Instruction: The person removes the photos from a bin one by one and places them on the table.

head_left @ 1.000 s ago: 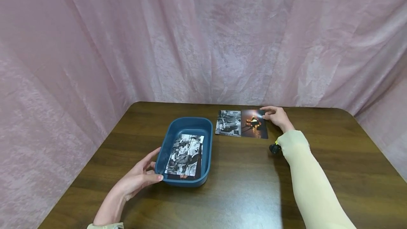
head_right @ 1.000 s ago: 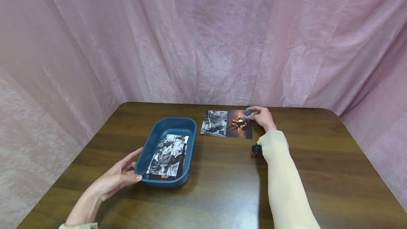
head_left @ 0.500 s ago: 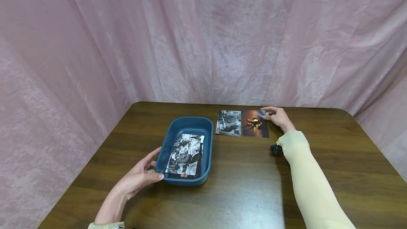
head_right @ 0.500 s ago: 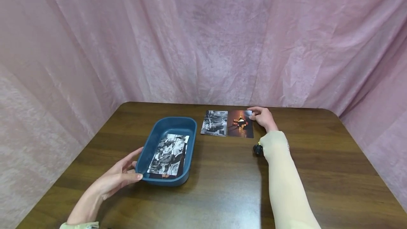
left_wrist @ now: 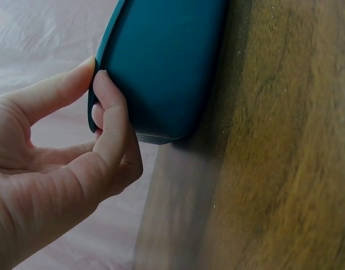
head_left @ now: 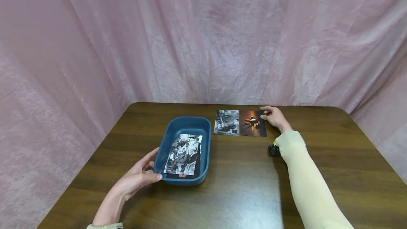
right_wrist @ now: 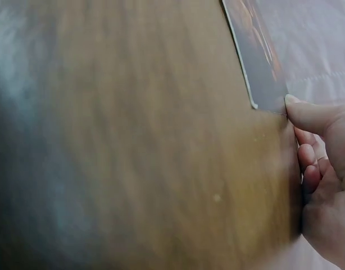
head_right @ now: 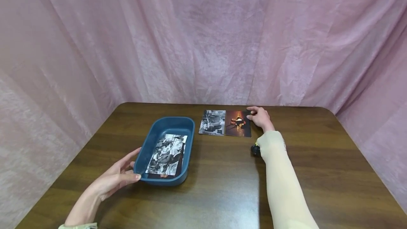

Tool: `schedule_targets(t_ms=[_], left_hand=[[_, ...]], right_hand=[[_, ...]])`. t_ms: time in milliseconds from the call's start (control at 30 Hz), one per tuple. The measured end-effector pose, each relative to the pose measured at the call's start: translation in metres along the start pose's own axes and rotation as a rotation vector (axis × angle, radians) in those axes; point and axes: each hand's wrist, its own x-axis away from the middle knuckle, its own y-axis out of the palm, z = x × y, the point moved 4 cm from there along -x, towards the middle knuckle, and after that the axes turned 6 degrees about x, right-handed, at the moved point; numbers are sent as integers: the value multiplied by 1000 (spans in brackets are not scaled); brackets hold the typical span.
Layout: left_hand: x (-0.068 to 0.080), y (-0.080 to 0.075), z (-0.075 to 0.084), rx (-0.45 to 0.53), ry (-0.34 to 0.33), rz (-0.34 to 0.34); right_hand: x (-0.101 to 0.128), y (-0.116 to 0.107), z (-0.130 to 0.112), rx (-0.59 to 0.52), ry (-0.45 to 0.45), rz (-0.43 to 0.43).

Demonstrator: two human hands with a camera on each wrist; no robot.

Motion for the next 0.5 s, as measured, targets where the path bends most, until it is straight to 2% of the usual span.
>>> schedule_targets(t_ms=[133, 333, 500], left_hand=[[-1, 1, -1, -2, -1, 0], [-1, 0, -2, 0, -9, 10], [-1, 0, 0, -7, -2, 0]], right_hand=[[2, -1, 1, -6, -7, 8], [3, -2, 3, -75, -11, -7], [5, -4, -9, -143, -7, 101]])
